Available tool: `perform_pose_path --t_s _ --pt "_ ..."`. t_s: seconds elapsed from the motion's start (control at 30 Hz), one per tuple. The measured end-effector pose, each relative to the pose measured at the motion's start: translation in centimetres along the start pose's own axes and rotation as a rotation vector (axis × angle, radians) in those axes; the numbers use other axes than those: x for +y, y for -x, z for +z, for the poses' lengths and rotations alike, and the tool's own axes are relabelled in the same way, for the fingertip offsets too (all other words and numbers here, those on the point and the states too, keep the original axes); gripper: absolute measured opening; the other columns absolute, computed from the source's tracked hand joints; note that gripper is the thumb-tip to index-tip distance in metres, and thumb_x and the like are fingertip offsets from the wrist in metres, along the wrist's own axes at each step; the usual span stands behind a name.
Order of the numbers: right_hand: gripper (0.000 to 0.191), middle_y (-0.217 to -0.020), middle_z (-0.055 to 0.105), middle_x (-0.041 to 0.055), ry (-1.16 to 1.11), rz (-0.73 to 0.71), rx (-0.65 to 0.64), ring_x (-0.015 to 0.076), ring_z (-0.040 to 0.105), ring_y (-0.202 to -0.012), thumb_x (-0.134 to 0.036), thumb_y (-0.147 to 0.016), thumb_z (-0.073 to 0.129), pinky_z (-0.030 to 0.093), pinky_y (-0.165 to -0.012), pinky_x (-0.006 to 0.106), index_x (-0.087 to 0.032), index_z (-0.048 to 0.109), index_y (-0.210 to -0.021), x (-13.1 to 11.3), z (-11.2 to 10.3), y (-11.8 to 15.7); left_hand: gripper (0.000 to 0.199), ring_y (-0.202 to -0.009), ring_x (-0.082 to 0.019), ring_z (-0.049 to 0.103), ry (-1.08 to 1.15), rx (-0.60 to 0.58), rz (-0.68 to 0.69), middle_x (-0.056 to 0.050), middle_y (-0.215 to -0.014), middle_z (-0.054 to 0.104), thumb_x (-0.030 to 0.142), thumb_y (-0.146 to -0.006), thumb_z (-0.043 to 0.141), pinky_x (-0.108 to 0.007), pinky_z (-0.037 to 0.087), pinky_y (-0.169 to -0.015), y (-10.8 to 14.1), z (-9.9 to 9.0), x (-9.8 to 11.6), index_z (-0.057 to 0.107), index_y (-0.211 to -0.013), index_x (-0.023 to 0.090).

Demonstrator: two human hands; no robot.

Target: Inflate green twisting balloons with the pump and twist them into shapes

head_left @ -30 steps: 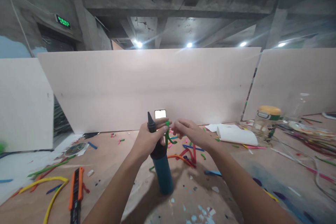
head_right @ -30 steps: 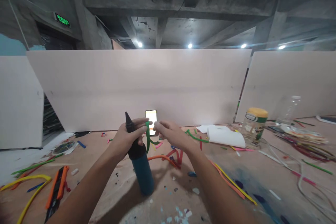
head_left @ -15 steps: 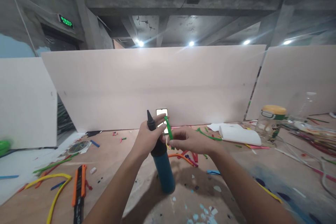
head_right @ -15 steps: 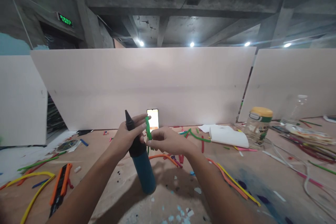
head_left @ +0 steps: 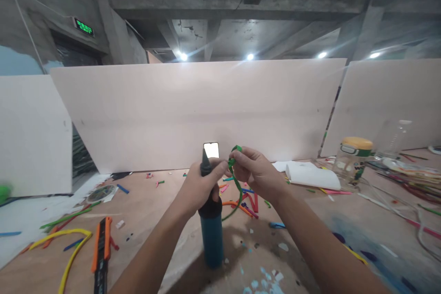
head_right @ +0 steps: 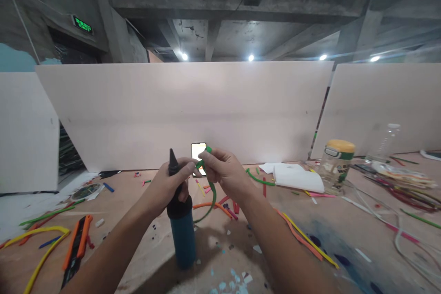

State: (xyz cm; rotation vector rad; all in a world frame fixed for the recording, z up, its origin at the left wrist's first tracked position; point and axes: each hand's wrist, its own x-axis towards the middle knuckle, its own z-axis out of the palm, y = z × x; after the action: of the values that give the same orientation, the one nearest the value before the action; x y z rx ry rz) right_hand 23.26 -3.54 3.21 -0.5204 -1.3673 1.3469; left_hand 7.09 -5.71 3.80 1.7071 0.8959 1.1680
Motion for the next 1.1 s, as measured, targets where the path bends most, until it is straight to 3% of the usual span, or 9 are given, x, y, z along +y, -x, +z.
perform_pose_path --t_s 0.07,0.2,0.37,0.57,0.7,0.83,0.93,1.1 --pt "0.022 -0.052 0.036 -0.0075 -0.022 0.004 0.013 0.0067 0.030 -0.049 -0.041 -0.077 0.068 0.023 -0.048 0.023 -0.020 0.062 -0.076 -0.3 0.3 0.1 0.030 -0.034 -0.007 0.043 -0.044 -0.049 -0.016 0.006 -0.038 0.046 0.045 -0.084 0.054 -0.018 0.034 -0.041 0.5 0.3 0.5 0.061 -0.084 0.016" --pt "0.022 -0.052 0.033 -0.0080 -0.004 0.001 0.015 0.0060 0.027 -0.048 -0.041 -0.076 0.068 0.021 -0.047 0.023 -0.020 0.064 -0.079 -0.7 0.3 0.4 0.026 -0.036 -0.007 0.043 -0.020 -0.025 -0.025 0.006 -0.037 0.047 0.041 -0.083 0.056 -0.018 0.035 -0.043 0.8 0.7 0.9 0.056 -0.074 0.016" --pt "0.030 -0.068 0.054 -0.0024 0.092 0.025 -0.115 0.0086 0.043 -0.056 -0.039 -0.074 0.070 0.029 -0.049 0.022 -0.024 0.064 -0.099 -0.7 -0.3 0.6 0.024 -0.034 -0.007 0.043 0.076 -0.028 -0.008 0.006 -0.039 0.047 0.039 -0.083 0.056 -0.020 0.034 -0.042 0.6 0.7 0.4 0.055 -0.073 0.017" --pt "0.020 -0.068 0.056 0.0001 0.215 -0.010 -0.201 0.0103 0.044 -0.059 -0.038 -0.078 0.066 0.030 -0.051 0.024 -0.019 0.067 -0.085 -0.8 -0.6 0.4 0.025 -0.035 -0.006 0.043 0.122 -0.056 0.019 0.005 -0.044 0.047 0.035 -0.084 0.055 -0.020 0.033 -0.042 0.5 0.7 0.1 0.055 -0.068 0.016" --pt "0.021 -0.059 0.051 -0.0028 0.198 -0.054 -0.106 0.0085 0.039 -0.052 -0.038 -0.078 0.066 0.029 -0.051 0.025 -0.017 0.065 -0.077 -0.9 -0.3 0.4 0.023 -0.036 -0.005 0.043 0.064 -0.084 0.011 0.004 -0.059 0.053 0.039 -0.084 0.053 -0.020 0.034 -0.040 0.9 0.8 0.8 0.056 -0.076 0.017" --pt "0.025 -0.049 0.038 -0.0073 0.060 -0.121 0.019 0.0070 0.033 -0.047 -0.038 -0.077 0.068 0.024 -0.047 0.023 -0.018 0.057 -0.066 -1.1 0.2 0.4 0.026 -0.037 -0.006 0.041 -0.164 -0.109 -0.055 0.006 -0.056 0.050 0.046 -0.082 0.053 -0.020 0.033 -0.041 1.8 0.9 2.0 0.055 -0.081 0.019" --pt "0.030 -0.048 0.038 -0.0074 -0.016 -0.149 0.013 0.0067 0.035 -0.046 -0.038 -0.077 0.068 0.024 -0.046 0.023 -0.018 0.052 -0.061 -1.1 0.6 0.5 0.025 -0.041 -0.007 0.044 -0.297 -0.129 -0.065 0.004 -0.058 0.054 0.045 -0.081 0.054 -0.020 0.034 -0.043 2.2 1.0 2.4 0.056 -0.079 0.020" --pt "0.029 -0.050 0.046 -0.0057 -0.021 -0.105 -0.036 0.0079 0.041 -0.047 -0.039 -0.079 0.066 0.031 -0.049 0.023 -0.018 0.054 -0.064 -0.9 0.8 0.6 0.026 -0.042 -0.008 0.043 -0.312 -0.138 -0.054 0.004 -0.055 0.052 0.045 -0.081 0.052 -0.021 0.034 -0.044 2.1 1.3 2.1 0.056 -0.079 0.020"
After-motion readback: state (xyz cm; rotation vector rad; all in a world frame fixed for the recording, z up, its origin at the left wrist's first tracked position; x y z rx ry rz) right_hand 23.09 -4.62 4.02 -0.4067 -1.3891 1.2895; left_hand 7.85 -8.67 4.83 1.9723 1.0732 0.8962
